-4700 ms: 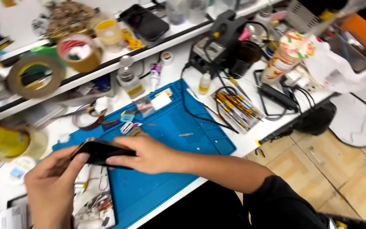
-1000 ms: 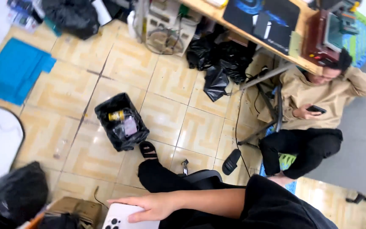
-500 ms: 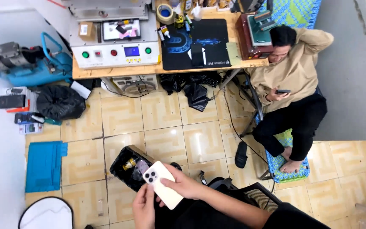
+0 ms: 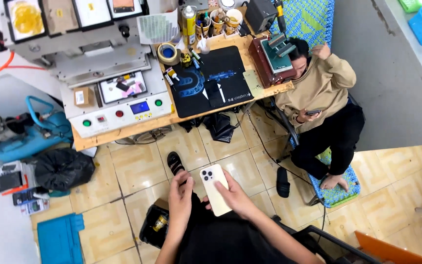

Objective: Applying rubber bands and labels to a smartphone to secure the screen during repair and checking functionality.

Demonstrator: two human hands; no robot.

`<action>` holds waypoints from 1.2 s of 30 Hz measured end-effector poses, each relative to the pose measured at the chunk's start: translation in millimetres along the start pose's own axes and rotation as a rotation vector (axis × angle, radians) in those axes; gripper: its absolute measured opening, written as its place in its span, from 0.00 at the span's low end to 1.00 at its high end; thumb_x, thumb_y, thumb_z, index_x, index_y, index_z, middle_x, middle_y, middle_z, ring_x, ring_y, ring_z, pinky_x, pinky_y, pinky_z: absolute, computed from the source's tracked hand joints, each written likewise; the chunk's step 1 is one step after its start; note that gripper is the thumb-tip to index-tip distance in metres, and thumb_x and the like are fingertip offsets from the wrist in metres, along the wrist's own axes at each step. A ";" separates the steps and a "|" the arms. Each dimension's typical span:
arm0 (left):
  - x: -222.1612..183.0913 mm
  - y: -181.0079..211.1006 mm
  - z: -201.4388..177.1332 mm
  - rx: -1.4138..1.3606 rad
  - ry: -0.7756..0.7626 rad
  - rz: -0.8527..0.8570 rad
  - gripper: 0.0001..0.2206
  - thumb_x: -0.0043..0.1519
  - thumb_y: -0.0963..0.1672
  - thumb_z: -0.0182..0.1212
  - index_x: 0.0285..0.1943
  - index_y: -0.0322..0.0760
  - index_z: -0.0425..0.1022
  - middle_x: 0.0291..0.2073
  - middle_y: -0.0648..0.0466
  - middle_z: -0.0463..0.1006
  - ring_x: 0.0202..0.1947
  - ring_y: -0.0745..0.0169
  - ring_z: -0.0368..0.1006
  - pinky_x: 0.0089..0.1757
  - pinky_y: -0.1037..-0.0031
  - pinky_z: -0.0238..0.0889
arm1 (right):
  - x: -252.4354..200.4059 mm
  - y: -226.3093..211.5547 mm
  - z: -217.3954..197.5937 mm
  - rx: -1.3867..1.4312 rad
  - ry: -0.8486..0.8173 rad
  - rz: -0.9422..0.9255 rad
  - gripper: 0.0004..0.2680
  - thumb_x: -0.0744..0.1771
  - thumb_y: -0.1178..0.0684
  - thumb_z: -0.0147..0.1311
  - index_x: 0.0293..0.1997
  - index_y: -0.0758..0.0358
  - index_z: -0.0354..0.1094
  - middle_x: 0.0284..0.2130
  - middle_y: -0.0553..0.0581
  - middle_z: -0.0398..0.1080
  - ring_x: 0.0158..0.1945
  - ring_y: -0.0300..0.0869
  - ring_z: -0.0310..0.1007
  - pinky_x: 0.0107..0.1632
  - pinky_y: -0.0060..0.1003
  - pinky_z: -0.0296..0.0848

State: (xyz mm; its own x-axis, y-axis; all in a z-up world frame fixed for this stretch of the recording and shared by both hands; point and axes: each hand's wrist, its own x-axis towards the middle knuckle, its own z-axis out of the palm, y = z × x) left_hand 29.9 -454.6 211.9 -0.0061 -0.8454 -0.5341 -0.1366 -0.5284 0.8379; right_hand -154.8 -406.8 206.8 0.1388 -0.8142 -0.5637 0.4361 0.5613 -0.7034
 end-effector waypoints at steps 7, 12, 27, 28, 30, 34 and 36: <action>168.1 100.5 4.2 0.383 -0.193 0.417 0.19 0.72 0.50 0.59 0.28 0.42 0.79 0.34 0.57 0.77 0.38 0.64 0.76 0.45 0.72 0.66 | 72.6 -44.9 -5.3 0.053 0.337 0.130 0.20 0.72 0.47 0.50 0.74 0.57 0.55 0.45 0.81 0.82 0.36 0.64 0.86 0.40 0.52 0.86; 258.1 193.3 48.2 0.653 -0.442 0.467 0.14 0.73 0.47 0.59 0.66 0.42 0.76 0.42 0.53 0.82 0.39 0.59 0.79 0.43 0.67 0.74 | 103.7 -57.2 6.3 0.193 0.363 0.133 0.18 0.71 0.48 0.52 0.69 0.62 0.56 0.42 0.84 0.80 0.35 0.66 0.85 0.39 0.55 0.87; 676.3 248.8 404.5 1.610 -0.274 1.057 0.11 0.63 0.33 0.61 0.29 0.38 0.74 0.22 0.52 0.71 0.19 0.55 0.68 0.27 0.63 0.68 | 190.7 -139.7 -58.3 0.361 0.506 0.330 0.18 0.71 0.47 0.51 0.70 0.61 0.59 0.40 0.81 0.83 0.31 0.62 0.86 0.35 0.53 0.86; 689.7 238.8 419.8 1.616 -0.278 1.048 0.11 0.63 0.33 0.61 0.29 0.38 0.74 0.22 0.52 0.71 0.19 0.55 0.68 0.27 0.63 0.68 | 190.9 -143.8 -64.1 0.364 0.503 0.339 0.18 0.71 0.47 0.51 0.70 0.61 0.59 0.40 0.81 0.83 0.31 0.62 0.86 0.35 0.53 0.86; 714.0 216.7 445.1 1.912 -0.450 0.918 0.12 0.69 0.36 0.61 0.32 0.44 0.76 0.27 0.55 0.73 0.25 0.54 0.68 0.37 0.60 0.69 | 189.4 -149.8 -71.6 0.368 0.569 0.315 0.18 0.71 0.47 0.51 0.68 0.61 0.61 0.39 0.81 0.83 0.31 0.62 0.86 0.33 0.51 0.83; 711.9 189.2 450.8 2.106 -0.591 0.774 0.08 0.70 0.41 0.62 0.38 0.50 0.81 0.28 0.59 0.76 0.26 0.56 0.70 0.39 0.66 0.68 | 190.8 -178.9 -82.7 0.377 0.615 0.311 0.18 0.71 0.48 0.50 0.68 0.64 0.60 0.38 0.80 0.83 0.32 0.62 0.86 0.36 0.50 0.86; 722.5 172.0 451.1 2.099 -0.592 0.826 0.14 0.71 0.37 0.59 0.32 0.48 0.78 0.27 0.59 0.74 0.24 0.59 0.63 0.30 0.67 0.64 | 196.3 -200.4 -84.0 0.352 0.663 0.368 0.18 0.71 0.49 0.50 0.70 0.64 0.62 0.39 0.80 0.84 0.32 0.60 0.86 0.37 0.49 0.86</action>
State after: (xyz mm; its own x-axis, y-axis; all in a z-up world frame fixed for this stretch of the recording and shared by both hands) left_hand -444.8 -1121.1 -80.6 -0.7021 -0.4492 -0.5526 -0.4118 0.8891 -0.1995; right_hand -289.7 -666.6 200.7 -0.1777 -0.2704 -0.9462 0.7326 0.6056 -0.3107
